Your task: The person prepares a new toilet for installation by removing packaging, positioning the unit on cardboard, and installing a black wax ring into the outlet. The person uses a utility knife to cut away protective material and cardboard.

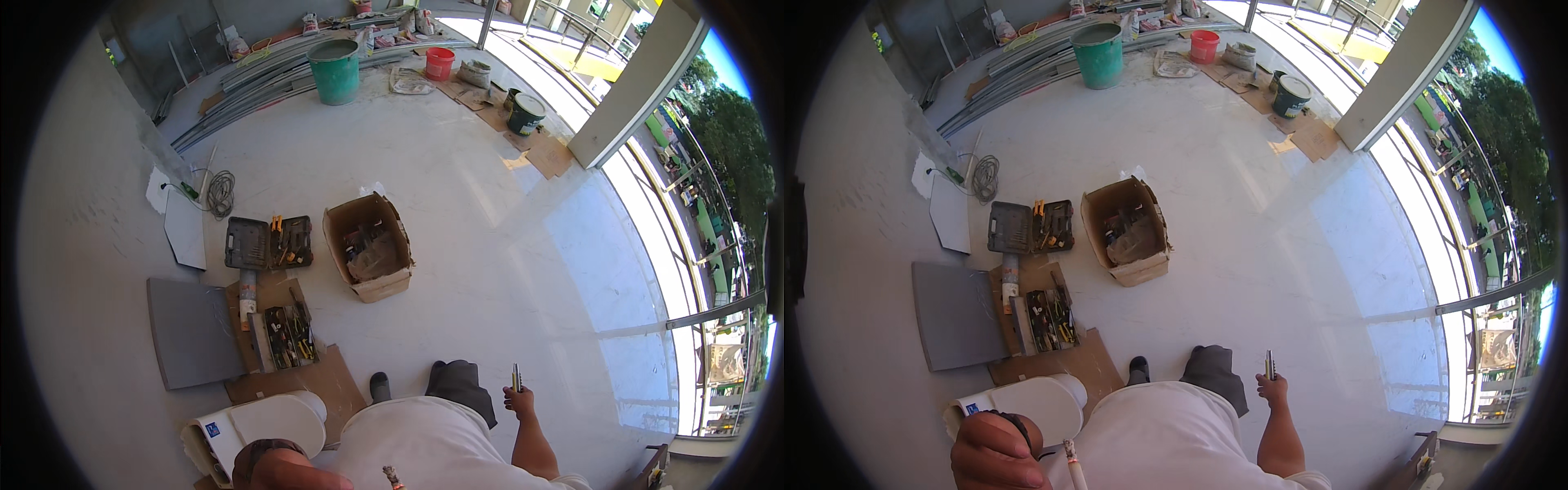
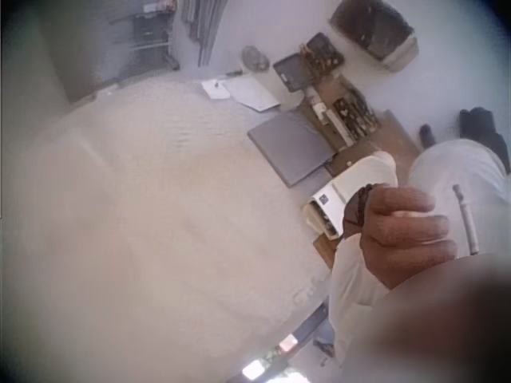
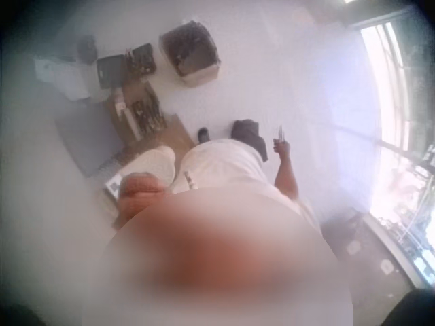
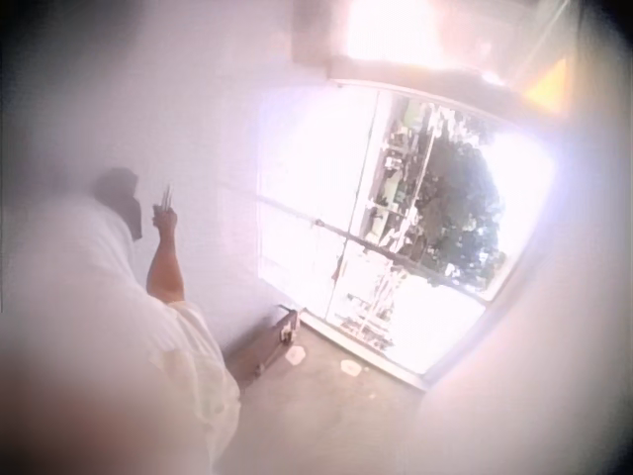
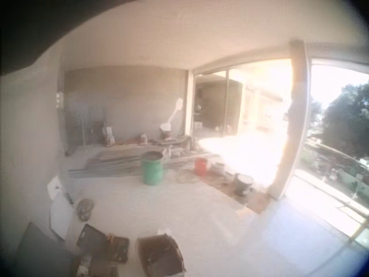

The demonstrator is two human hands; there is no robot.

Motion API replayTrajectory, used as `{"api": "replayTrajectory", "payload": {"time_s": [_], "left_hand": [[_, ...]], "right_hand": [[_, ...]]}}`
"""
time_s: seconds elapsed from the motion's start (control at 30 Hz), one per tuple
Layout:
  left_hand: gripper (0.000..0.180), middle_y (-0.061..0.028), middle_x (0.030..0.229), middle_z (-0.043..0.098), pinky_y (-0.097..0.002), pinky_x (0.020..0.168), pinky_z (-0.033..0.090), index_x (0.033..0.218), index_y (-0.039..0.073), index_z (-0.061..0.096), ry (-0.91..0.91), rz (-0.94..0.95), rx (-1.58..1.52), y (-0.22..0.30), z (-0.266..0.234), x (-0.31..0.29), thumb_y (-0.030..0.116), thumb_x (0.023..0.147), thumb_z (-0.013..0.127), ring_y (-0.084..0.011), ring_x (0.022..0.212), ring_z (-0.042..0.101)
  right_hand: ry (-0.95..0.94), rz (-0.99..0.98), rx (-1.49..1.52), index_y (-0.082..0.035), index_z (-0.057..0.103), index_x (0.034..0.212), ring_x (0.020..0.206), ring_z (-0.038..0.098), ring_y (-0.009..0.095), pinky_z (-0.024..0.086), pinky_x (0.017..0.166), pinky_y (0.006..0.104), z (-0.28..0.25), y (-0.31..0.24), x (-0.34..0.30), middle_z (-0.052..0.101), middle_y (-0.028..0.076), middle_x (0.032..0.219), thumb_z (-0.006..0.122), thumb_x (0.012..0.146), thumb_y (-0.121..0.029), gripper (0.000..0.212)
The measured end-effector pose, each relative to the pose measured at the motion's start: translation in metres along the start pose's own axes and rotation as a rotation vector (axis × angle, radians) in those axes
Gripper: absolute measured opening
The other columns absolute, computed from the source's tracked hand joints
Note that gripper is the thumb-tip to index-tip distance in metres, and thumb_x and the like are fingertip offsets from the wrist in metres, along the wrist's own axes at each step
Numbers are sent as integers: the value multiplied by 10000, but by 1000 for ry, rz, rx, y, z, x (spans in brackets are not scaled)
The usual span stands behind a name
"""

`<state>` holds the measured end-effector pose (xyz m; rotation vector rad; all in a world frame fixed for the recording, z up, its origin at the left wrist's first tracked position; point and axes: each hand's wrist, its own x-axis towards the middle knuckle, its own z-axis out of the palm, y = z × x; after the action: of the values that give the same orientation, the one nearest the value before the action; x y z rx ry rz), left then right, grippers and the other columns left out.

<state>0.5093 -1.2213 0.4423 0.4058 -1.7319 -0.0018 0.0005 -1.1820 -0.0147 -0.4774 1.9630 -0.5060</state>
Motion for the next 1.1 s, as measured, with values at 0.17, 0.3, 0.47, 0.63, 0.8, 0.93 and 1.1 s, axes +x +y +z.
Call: {"api": "replayTrajectory", "payload": {"time_s": [0.17,0.3,0.47,0.63,0.8,0.93,1.1], "left_hand": [[193,-85,946,743,-322,566,486,1053,120,694,-85,-90,-321,-140,62,22,283,965,751,-211,685,651],[364,-225,1120,760,-432,703,628,1240,40,700,-30,-300,-744,-248,132,38,344,1075,586,-336,836,753],[742,-304,1093,740,-495,711,646,1107,-107,722,-21,-668,-736,-352,154,77,555,1101,387,-426,915,761],[726,-321,1079,729,-506,733,652,1146,-140,681,133,-515,-740,-485,167,93,531,1101,408,-440,922,760],[718,-354,1086,709,-511,742,652,1238,-163,616,313,-627,-643,-623,138,98,516,1101,428,-450,928,759],[727,-381,1092,692,-516,749,651,1312,-181,565,463,-709,-515,-730,91,123,503,1100,443,-457,933,758],[794,-418,1259,617,-531,894,609,1478,-159,409,312,-607,-642,-859,8,141,510,1066,524,-498,1086,707]], "right_hand": [[110,318,62,-29,614,950,579,662,226,592,509,393,-14,-36,71,655,101,747,797,892,-142,223],[148,478,-47,3,614,999,601,676,278,604,520,454,-29,-115,152,660,127,739,802,887,-144,263],[32,166,-201,-27,604,939,518,629,226,550,444,385,-26,-329,281,632,92,702,797,887,-143,232],[-54,-221,-364,-32,580,884,480,590,158,478,400,313,54,-580,399,615,62,685,815,842,-126,256],[-122,-338,-439,-38,590,900,510,602,152,499,428,309,163,-765,467,629,57,714,808,867,-134,241],[-202,-247,-499,-32,597,911,522,618,167,522,447,322,256,-872,494,641,67,728,808,866,-122,233],[-246,-216,-674,-38,613,951,534,638,202,557,469,363,382,-995,519,646,88,733,783,892,-148,212]]}}
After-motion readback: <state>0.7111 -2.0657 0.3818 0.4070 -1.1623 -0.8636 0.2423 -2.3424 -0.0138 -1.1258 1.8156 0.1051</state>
